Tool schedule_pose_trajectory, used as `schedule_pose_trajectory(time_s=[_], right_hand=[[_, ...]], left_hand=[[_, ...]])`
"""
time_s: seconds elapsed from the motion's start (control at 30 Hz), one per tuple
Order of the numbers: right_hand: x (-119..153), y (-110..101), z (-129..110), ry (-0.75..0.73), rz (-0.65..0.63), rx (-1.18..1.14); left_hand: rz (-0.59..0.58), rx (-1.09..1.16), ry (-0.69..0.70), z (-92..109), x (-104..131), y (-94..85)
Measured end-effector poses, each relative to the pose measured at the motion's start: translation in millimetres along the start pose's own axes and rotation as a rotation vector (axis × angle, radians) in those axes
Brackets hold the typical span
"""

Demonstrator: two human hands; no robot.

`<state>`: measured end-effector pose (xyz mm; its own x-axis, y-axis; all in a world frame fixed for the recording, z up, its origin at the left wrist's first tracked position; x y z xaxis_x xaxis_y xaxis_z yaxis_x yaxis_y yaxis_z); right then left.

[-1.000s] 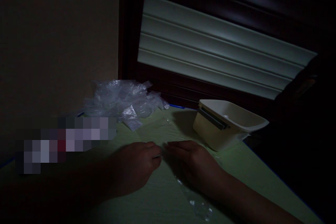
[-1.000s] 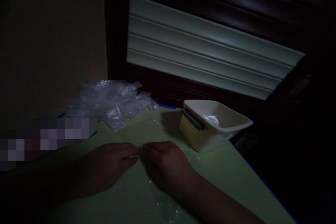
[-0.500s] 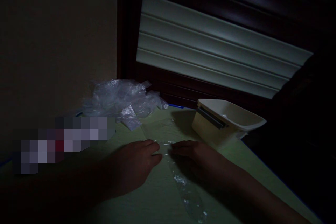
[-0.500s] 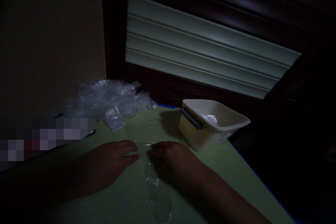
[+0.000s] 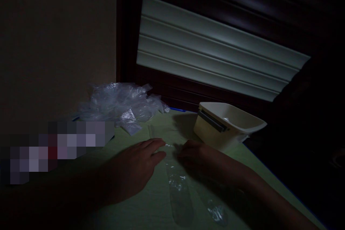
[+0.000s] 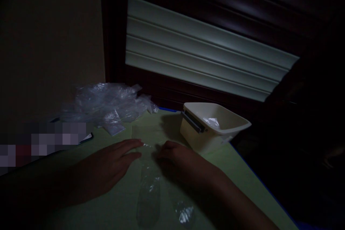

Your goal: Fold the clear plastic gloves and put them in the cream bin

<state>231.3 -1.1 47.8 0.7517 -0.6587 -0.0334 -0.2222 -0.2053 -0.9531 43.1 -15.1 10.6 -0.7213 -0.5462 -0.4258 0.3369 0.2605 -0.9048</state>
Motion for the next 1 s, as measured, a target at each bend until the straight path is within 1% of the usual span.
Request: schedule_pose_trajectory(time_s=[0.03, 0.07, 0.1, 0.17, 0.23, 0.33, 0.43, 0.53, 0.63, 0.7, 0.8, 0.9, 1.0], right_hand=[[0.3, -1.1, -0.3, 0.014, 0.006, -0.008], [0.7, -3.1, -1.0, 0.027, 0.019, -0.029], [1.4, -5.7, -2.5, 0.033, 0.036, -0.065], [3.0, -10.5, -7.0, 0.021, 0.042, -0.177], [4.6, -11.9, -12.6, -0.014, -0.010, -0.316], [5.7, -5.5, -18.7, -0.058, -0.142, -0.463], [4.7, 4.9, -21.3, -0.099, -0.225, -0.479], [2.9, 11.2, -23.6, -0.143, -0.253, -0.440], [2.1, 11.0, -27.5, -0.162, -0.264, -0.414], [2.3, 8.8, -29.9, -0.143, -0.265, -0.408], [3.6, 3.6, -31.3, -0.082, -0.230, -0.444], [5.0, -0.3, -28.7, -0.005, -0.193, -0.549], [4.9, -0.5, -23.8, 0.058, -0.179, -0.692]], left_hand=[[0.039, 0.000, 0.026, -0.1, 0.6, 1.3], [0.050, 0.012, 0.049, -0.3, 1.2, 3.3], [0.047, 0.033, 0.050, -1.0, 1.5, 5.1], [-0.007, 0.090, 0.038, -1.9, 1.2, 7.3], [-0.058, 0.132, 0.028, -1.6, 0.1, 6.5], [-0.070, 0.145, 0.036, -0.2, -1.3, 3.3], [-0.059, 0.133, 0.040, -0.6, -0.7, 4.7], [-0.055, 0.117, 0.061, -1.7, 1.0, 8.8], [-0.027, 0.109, 0.104, -1.4, 1.9, 9.2], [0.003, 0.119, 0.108, -0.5, 1.5, 6.5], [0.027, 0.195, 0.089, 1.9, 0.3, 0.7], [0.015, 0.317, 0.066, 4.7, -0.7, -3.5], [0.023, 0.389, 0.068, 6.4, -1.3, -5.2]])
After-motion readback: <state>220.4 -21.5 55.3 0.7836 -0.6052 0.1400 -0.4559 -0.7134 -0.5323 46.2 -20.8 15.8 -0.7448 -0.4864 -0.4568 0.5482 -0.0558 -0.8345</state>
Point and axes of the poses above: each hand's wrist, its own x-axis away from the middle knuckle, its own y-axis out of the palm, z = x × y, the point moved 3 cm from there along -x, towards the middle knuckle, and after that the axes turned 1 degree about y, right-handed, at the moved point
